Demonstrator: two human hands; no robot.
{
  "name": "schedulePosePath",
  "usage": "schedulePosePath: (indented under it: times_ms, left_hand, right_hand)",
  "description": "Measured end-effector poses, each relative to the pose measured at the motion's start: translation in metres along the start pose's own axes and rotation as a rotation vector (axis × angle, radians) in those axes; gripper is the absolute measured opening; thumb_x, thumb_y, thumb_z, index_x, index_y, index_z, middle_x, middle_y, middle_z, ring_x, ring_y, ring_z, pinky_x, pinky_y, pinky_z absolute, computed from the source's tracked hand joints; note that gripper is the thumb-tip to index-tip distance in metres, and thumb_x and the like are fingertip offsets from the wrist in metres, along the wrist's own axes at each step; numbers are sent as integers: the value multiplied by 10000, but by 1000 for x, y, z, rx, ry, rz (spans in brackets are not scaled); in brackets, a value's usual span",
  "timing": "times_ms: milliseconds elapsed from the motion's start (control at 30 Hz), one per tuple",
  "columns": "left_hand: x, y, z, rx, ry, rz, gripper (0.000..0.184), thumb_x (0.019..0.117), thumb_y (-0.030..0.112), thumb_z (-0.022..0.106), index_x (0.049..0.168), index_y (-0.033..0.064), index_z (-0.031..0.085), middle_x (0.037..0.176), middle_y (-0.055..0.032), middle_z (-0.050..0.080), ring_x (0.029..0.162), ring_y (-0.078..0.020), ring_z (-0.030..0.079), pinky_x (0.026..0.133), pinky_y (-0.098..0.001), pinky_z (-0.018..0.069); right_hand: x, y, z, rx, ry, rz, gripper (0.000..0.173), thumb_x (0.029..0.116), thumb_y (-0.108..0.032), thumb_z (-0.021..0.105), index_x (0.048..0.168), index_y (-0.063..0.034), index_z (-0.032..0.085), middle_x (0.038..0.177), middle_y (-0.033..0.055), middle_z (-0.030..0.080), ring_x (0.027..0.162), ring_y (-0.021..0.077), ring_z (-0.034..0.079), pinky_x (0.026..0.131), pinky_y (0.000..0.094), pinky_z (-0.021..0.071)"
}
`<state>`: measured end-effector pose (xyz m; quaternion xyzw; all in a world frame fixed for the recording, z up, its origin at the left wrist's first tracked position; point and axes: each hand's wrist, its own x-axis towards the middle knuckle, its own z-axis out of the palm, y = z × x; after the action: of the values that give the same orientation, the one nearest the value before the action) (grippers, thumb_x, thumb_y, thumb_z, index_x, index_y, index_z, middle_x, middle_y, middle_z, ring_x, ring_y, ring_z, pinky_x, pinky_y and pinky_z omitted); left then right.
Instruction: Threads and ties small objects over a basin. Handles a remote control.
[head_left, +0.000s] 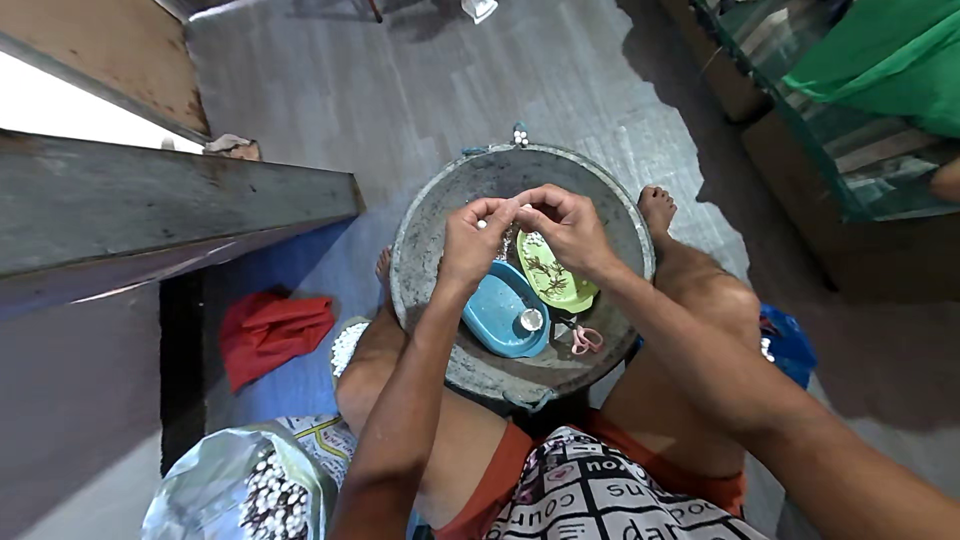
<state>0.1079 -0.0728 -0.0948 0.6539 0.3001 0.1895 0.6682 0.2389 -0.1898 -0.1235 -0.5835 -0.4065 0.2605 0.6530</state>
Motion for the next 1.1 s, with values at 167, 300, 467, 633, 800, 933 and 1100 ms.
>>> schedulePosePath:
  times_ms: [167,300,467,633,800,933,1100]
  left_hand:
    - [-1,2,1,-98,-114,-135,218,1097,234,501,1085,84,659,639,19,421,477,-83,365,427,-221,333]
    - [5,-11,7,-155,-115,-278,246,1128,298,390,1044,129,547,677,16,463,479,-75,387,428,-203,346]
    - [22,-74,34,-194,-79,-523,245,1097,217,420,1185,67,593,797,-20,599,589,-110,528,550,-271,481]
    - [26,-113,56,-202,-83,-642,194,1077,177,510,1166,24,588,855,-60,652,631,-125,601,595,-281,544]
    - [34,-89,55,-78,-123,-507,706,1055,345,588,1621,144,217,1483,-140,536,1212,-267,628,969,-477,552]
    - [33,-66,41,23,22,-121,311,1020,96,596,1305,-27,595,1214,-188,673,1057,-267,700,921,-429,598]
    - [16,-21,25,-18,63,169,188,1028,123,632,1090,-43,696,953,-139,750,821,-247,752,772,-408,658]
  right_hand:
    - [-1,3,-3,-249,-2,-157,146,965,-130,724,1071,-34,757,989,60,691,820,96,678,747,258,616]
    - [5,4,-11,-351,-63,-108,207,998,-179,686,1146,-51,753,988,46,728,843,90,702,791,281,622]
    - [17,4,-33,-391,2,40,185,1009,-229,663,1075,-77,745,896,6,753,766,92,724,755,320,640]
    - [17,9,-43,-538,7,18,206,1026,-219,624,1118,-101,767,987,38,732,833,102,707,812,312,613]
    - [17,2,-48,-506,23,164,190,1000,-251,667,1100,-104,735,937,11,752,804,100,724,789,335,627]
    - [19,1,-51,-212,59,204,220,1043,-225,617,1087,-51,745,910,43,758,797,142,742,775,339,648]
    - [16,-10,-42,303,8,380,218,1017,-143,645,1168,10,682,1001,117,727,851,188,705,808,357,612]
